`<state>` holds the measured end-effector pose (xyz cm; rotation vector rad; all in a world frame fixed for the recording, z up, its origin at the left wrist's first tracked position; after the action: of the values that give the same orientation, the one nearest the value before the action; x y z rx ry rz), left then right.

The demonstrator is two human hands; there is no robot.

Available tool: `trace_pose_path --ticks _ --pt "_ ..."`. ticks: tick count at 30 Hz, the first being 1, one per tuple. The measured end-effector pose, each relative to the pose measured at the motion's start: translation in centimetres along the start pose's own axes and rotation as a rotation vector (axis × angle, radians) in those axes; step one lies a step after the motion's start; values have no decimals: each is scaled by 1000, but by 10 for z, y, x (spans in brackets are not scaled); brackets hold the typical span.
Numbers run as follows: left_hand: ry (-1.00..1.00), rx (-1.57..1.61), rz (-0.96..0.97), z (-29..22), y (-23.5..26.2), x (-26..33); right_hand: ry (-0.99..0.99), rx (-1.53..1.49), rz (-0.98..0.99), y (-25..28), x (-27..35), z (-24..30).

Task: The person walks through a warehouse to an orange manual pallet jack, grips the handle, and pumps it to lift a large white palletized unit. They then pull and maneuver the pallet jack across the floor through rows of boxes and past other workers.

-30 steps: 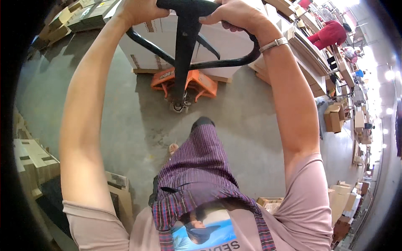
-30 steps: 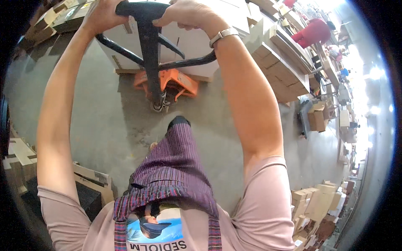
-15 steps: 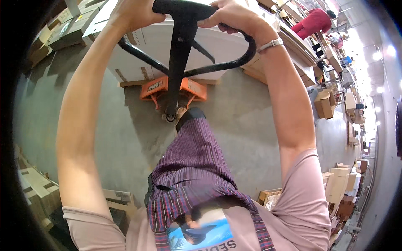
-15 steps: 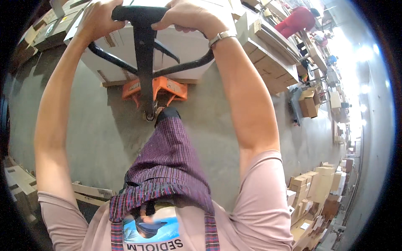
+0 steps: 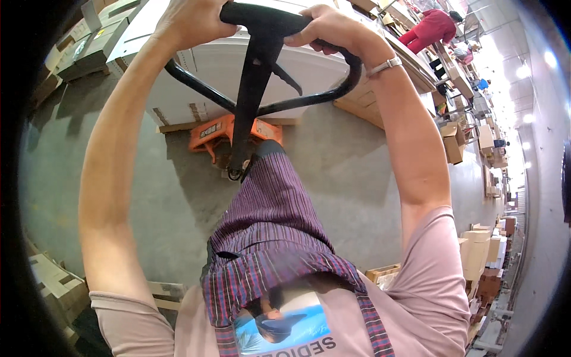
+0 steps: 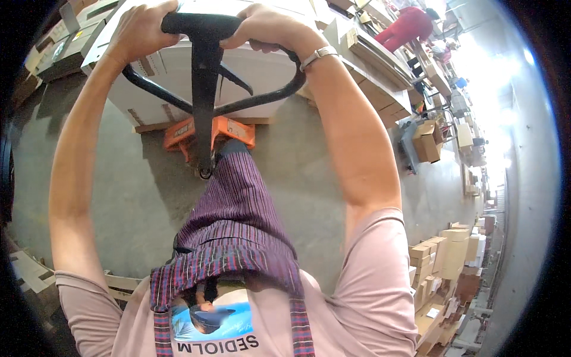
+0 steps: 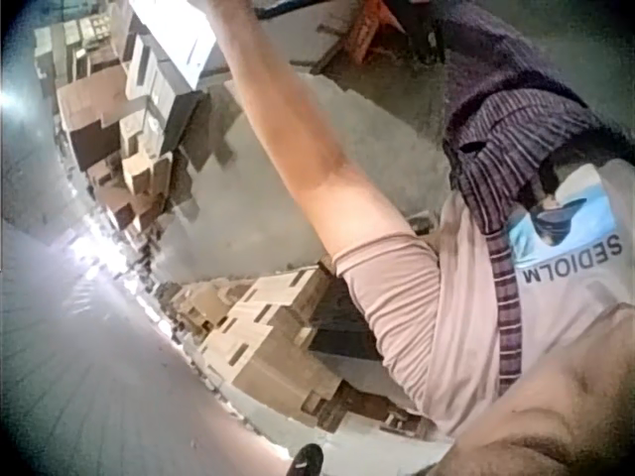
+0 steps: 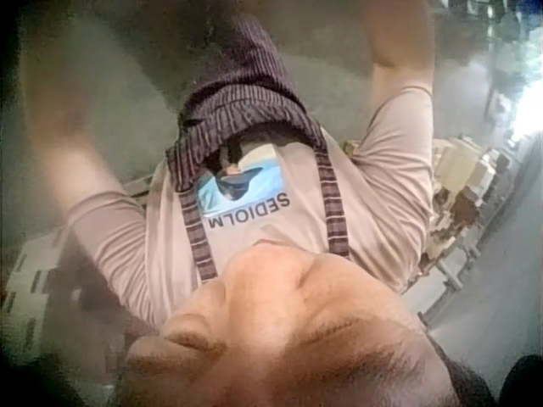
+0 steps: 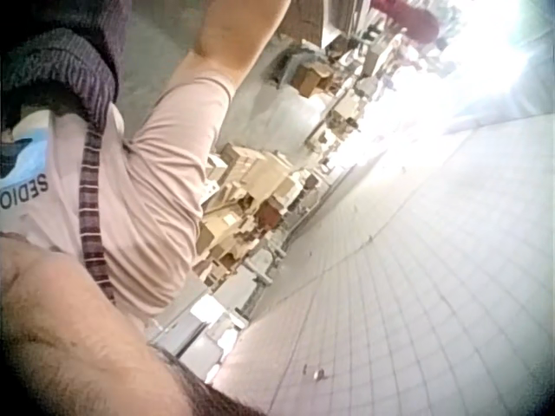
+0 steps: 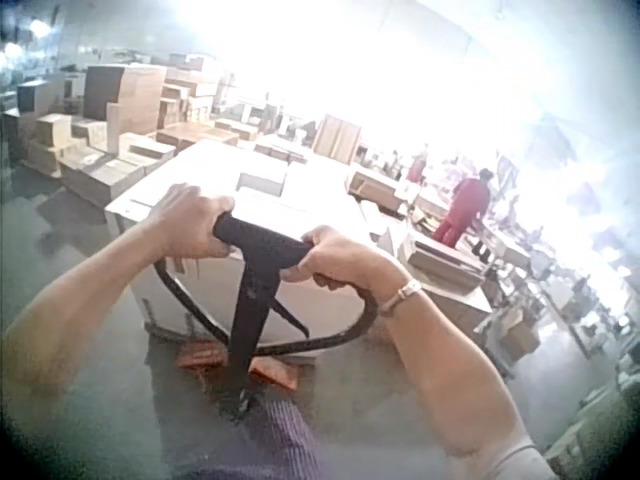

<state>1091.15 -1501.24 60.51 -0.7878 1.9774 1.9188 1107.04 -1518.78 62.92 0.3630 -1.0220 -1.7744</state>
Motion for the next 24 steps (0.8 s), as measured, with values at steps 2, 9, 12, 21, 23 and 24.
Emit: trace_pose_path --ticks 2,9,12,21,23,24 --pt "0 19 -11 -2 1 1 116 131 -35 -5 -1 -7" --pt "49 37 10 -15 10 4 148 101 -62 -6 -1 -16" --pt "60 35 45 -15 11 6 195 163 -109 -9 5 -14" --pt "40 53 11 -18 14 9 263 675 -541 -27 35 -10" --pt "52 71 9 -22 16 10 300 830 -571 -24 33 -11" --pt "61 67 11 -25 18 9 309 828 -566 -21 30 -13"
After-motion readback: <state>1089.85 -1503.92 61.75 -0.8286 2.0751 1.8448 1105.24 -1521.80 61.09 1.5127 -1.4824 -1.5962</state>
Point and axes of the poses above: each hand's wrist, its own x-axis away from the middle knuckle, its own y-axis out of the back of the hand, z = x × y, the point moved 2 cm from there along -x, towards the middle knuckle
